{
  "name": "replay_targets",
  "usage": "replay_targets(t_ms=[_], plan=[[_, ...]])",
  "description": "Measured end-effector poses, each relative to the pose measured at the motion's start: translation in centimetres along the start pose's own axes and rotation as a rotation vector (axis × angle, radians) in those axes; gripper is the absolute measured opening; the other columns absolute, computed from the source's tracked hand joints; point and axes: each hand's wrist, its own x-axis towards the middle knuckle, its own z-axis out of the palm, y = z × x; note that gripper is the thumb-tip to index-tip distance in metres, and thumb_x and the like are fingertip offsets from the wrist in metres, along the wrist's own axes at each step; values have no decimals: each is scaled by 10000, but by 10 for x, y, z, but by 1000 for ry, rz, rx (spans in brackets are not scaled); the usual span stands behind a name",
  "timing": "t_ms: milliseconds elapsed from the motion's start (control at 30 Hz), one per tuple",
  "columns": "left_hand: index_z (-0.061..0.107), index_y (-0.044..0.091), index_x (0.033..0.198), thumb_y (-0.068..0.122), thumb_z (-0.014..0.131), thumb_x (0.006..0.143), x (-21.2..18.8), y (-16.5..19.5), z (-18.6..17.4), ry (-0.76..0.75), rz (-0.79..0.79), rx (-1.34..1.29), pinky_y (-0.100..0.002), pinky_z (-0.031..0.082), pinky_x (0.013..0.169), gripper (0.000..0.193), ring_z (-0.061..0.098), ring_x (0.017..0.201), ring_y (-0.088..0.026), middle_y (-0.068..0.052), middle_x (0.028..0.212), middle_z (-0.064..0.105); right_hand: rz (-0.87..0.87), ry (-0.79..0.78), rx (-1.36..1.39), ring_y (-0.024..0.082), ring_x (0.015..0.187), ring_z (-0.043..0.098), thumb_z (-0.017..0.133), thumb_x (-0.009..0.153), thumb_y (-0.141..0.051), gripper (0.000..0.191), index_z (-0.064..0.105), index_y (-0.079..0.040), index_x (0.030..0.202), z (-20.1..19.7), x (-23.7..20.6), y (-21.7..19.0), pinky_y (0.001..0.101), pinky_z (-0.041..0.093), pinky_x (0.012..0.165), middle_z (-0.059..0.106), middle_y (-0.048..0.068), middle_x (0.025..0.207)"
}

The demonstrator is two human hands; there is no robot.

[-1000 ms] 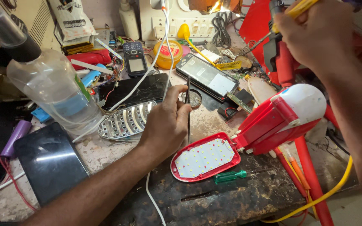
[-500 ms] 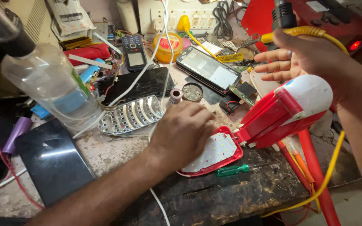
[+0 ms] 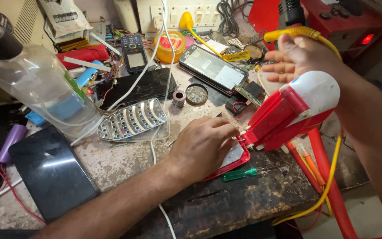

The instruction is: The person assembles a portable LED light by soldering wires to an LED panel, securing the panel in a red plastic housing, and installing a battery and circuit board. They use a soldering iron, tweezers, and a screwdriver to complete the assembly.

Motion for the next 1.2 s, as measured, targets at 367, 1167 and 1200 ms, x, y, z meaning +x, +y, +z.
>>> replay_targets(t_ms=[367,1167,1200], plan=[[667,26,1136,253,757,834,-6,7,-8,-87,-6,27,-467,530,863,388,669,998,-363,-155,1132,668,-277,-92,464,333,1406,498,453,1067,-598,872,310,85,1590,-5,-129,39,517,378,1181,475,236,1516],[614,-3,1079,149,667,916,-13,16,-14,-69,-70,-75,-417,567,876,230,683,995,-348,-158,1099,644,-567,266,-1022,309,655,696,762,804,-157,395,763,-224,1193,96,-181,52,419,567,602,733,98,769],[616,-5,1114,136,666,896,-13,16,-14,-35,-44,-91,-425,562,882,265,676,1007,-357,-166,1112,642,-532,251,-996,317,662,699,760,802,-159,396,765,-235,1190,95,-182,51,421,569,602,741,99,785]])
